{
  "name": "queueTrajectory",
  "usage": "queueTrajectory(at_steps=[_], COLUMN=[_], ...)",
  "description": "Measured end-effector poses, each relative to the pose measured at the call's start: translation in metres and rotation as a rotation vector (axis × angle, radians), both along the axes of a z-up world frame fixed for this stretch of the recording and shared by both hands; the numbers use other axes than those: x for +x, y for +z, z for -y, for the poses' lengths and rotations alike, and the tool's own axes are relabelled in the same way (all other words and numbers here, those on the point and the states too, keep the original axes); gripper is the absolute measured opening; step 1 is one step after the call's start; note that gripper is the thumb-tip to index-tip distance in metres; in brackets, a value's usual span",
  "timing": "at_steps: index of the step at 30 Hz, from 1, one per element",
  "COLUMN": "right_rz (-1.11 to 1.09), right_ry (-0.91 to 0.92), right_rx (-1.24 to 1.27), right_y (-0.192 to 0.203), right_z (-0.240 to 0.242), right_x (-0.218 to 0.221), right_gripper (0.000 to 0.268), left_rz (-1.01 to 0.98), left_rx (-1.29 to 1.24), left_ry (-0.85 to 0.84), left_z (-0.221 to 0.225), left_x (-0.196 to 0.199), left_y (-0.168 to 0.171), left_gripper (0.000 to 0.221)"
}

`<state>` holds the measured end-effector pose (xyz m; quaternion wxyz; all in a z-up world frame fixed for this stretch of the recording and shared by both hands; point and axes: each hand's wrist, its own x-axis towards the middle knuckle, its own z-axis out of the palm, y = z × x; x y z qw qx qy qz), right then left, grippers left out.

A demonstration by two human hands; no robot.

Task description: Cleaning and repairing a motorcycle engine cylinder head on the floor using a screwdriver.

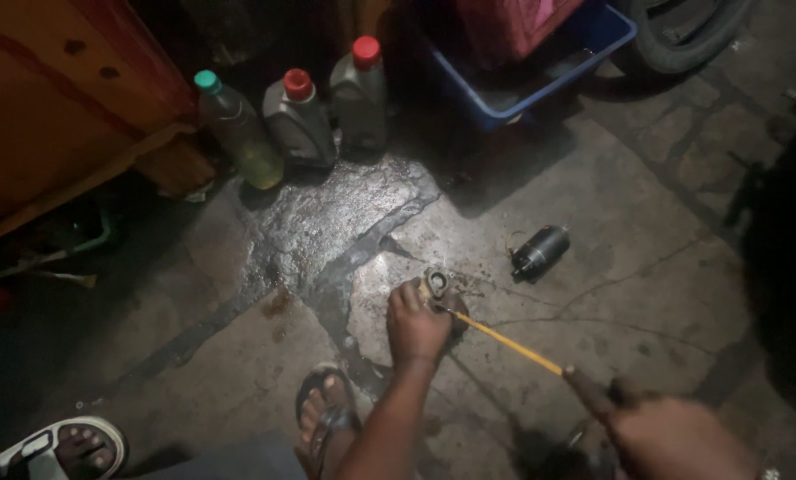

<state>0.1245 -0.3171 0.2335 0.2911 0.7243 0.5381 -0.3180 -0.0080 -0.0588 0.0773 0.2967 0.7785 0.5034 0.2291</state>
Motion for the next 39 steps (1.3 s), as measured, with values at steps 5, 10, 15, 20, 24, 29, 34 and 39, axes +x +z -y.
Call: queueTrajectory(at_steps=[5,10,15,20,24,29,34,39], right_rz=[0.085,0.276,0.102,0.032,0.03,0.108,0.093,0.067], right_ry=[-0.122,-0.112,-0.141,-0.059,0.078,-0.065,-0.039,-0.078], right_rx=[-0.101,-0.123,-0.262,-0.191,-0.184,-0.192,-0.044,-0.169], right_y=[-0.023,-0.021,0.021,0.065,0.068,0.051,0.05,0.067], right_z=[-0.003,-0.017,-0.054,-0.069,-0.064,-0.047,-0.048,-0.069], right_x=[-0.055,-0.08,-0.059,-0.039,-0.018,-0.019,-0.05,-0.043], right_gripper=[0.074,0.069,0.069,0.073,0.067,0.081,0.082,0.079], left_rz=[0.065,0.034,0.048,0.075,0.059,0.124,0.082,0.073], left_rx=[-0.053,0.003,-0.007,0.058,0.029,0.043,-0.029,-0.034], left_ry=[0.01,0.045,0.062,0.052,0.043,0.027,0.019,0.021], left_z=[-0.002,-0.003,-0.004,-0.004,-0.002,-0.005,-0.005,-0.008], left_x=[0.005,0.007,0.005,0.005,0.0,-0.003,0.003,0.002], left_y=[0.002,0.004,0.001,-0.011,-0.009,0.003,0.001,-0.007], left_gripper=[0.06,0.069,0.063,0.054,0.051,0.06,0.061,0.055])
